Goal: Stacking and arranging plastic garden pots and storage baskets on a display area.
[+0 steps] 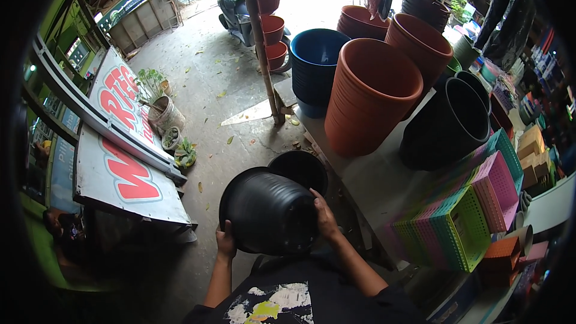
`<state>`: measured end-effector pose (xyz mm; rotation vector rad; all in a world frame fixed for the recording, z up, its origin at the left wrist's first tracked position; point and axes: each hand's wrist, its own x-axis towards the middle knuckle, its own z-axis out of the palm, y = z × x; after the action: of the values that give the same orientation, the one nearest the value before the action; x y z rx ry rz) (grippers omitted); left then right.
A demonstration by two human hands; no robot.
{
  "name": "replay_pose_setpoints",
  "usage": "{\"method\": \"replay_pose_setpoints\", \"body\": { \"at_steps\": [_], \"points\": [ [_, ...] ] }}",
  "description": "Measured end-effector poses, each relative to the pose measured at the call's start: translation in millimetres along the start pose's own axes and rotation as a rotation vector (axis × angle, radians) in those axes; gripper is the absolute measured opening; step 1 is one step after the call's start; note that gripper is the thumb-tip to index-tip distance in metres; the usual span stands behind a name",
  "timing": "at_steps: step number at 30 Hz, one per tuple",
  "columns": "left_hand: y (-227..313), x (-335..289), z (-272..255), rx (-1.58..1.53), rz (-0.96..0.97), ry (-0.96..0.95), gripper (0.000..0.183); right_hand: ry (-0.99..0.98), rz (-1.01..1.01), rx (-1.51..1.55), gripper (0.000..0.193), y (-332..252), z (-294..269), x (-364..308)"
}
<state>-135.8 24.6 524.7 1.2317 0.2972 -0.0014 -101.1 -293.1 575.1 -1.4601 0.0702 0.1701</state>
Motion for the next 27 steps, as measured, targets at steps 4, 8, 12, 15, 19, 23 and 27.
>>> {"method": "replay_pose_setpoints", "body": {
  "at_steps": [4,8,12,15,19,23,27],
  "points": [
    [41.4,-7.6,42.0,0.224,0.131,-0.173,0.050,0.171,0.164,0.070,0.074,34.7,-16.5,1.9],
    [58.2,-14.2,70.1,0.870,0.396,-0.492,0.038,0.236,0.333,0.120,0.076,22.8,-17.9,-1.0],
    [51.7,-13.1,98.5,1.262,0.870,-0.795,0.025,0.324,0.144,0.212,0.071,16.9,-15.3,-7.8],
    [41.7,-10.6,104.7,1.259,0.974,-0.863,0.022,0.338,0.221,-0.092,0.059,5.9,-16.5,-17.4],
    [26.8,-6.6,123.0,1.222,1.038,-0.942,0.019,0.504,0.263,-0.064,0.056,28.5,-37.2,-30.8],
    [22.8,1.3,145.8,1.264,0.963,-1.054,0.023,0.795,0.234,-0.052,0.056,48.8,-53.5,-53.6],
    [4.5,17.7,161.9,1.077,0.722,-0.833,0.058,1.029,0.165,-0.006,0.055,52.8,-77.8,-76.2]
  ]
}}
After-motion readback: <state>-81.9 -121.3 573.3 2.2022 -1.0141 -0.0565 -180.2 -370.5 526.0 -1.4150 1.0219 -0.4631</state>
